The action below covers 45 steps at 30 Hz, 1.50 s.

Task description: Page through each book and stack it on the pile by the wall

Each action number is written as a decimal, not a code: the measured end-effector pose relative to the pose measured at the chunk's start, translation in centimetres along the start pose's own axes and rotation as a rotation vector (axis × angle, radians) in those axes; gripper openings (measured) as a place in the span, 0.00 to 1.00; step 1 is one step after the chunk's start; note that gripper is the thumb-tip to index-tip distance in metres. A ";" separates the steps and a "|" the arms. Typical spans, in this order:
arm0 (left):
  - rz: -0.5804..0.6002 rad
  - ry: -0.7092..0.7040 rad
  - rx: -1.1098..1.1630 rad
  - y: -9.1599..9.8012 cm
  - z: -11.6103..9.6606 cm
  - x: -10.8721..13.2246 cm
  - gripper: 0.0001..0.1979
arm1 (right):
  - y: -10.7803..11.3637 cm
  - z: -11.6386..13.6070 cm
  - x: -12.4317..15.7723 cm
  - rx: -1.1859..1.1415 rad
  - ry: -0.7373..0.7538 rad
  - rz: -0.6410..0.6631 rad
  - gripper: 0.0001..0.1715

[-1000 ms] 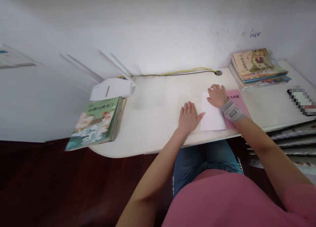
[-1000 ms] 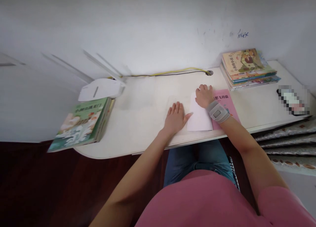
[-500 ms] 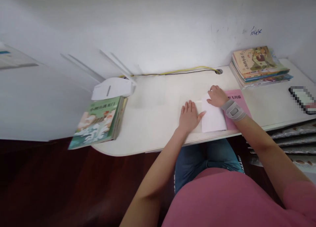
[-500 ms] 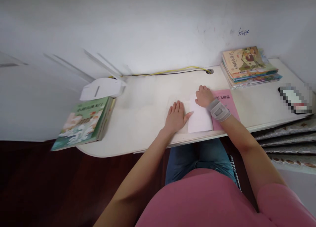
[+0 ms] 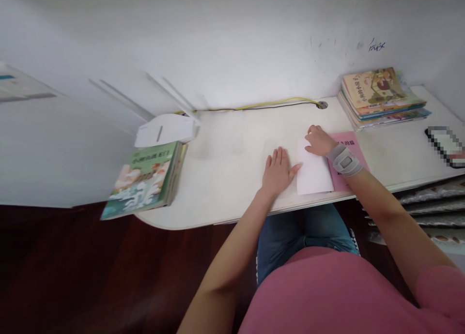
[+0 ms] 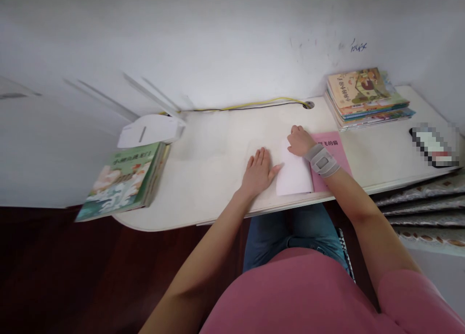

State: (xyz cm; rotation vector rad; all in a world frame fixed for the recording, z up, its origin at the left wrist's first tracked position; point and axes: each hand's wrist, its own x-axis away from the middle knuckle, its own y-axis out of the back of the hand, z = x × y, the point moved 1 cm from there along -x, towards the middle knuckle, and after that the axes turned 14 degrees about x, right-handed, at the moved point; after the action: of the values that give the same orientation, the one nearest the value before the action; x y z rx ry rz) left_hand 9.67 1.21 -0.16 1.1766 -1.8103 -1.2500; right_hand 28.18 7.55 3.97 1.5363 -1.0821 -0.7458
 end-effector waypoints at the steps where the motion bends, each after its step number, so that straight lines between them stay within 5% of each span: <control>1: -0.006 -0.005 0.004 0.0 0.0 0.0 0.42 | 0.0 0.0 0.0 -0.002 -0.002 0.008 0.21; 7: 0.002 -0.003 0.016 0.0 0.1 0.0 0.42 | 0.2 0.3 0.1 -0.060 -0.027 0.011 0.21; 16: 0.045 -0.050 0.060 0.6 0.9 0.3 0.42 | 0.0 0.8 0.7 -0.196 -0.182 -0.184 0.26; 23: 0.073 -0.052 0.019 0.8 1.5 0.5 0.42 | -1.0 2.3 8.0 -0.283 0.048 -0.163 0.48; 27: 0.056 -0.062 0.015 0.6 1.6 0.5 0.42 | -2.0 4.2 11.1 -0.271 0.052 -0.092 0.45; 45: 0.052 -0.034 0.044 0.7 1.2 0.8 0.43 | -1.8 6.1 10.4 -0.205 0.068 -0.120 0.51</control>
State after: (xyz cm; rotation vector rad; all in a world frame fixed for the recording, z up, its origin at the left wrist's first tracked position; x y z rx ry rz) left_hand 8.14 1.06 0.15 1.1311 -1.8901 -1.2127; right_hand 27.34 -4.38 1.55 1.4486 -0.8416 -0.8531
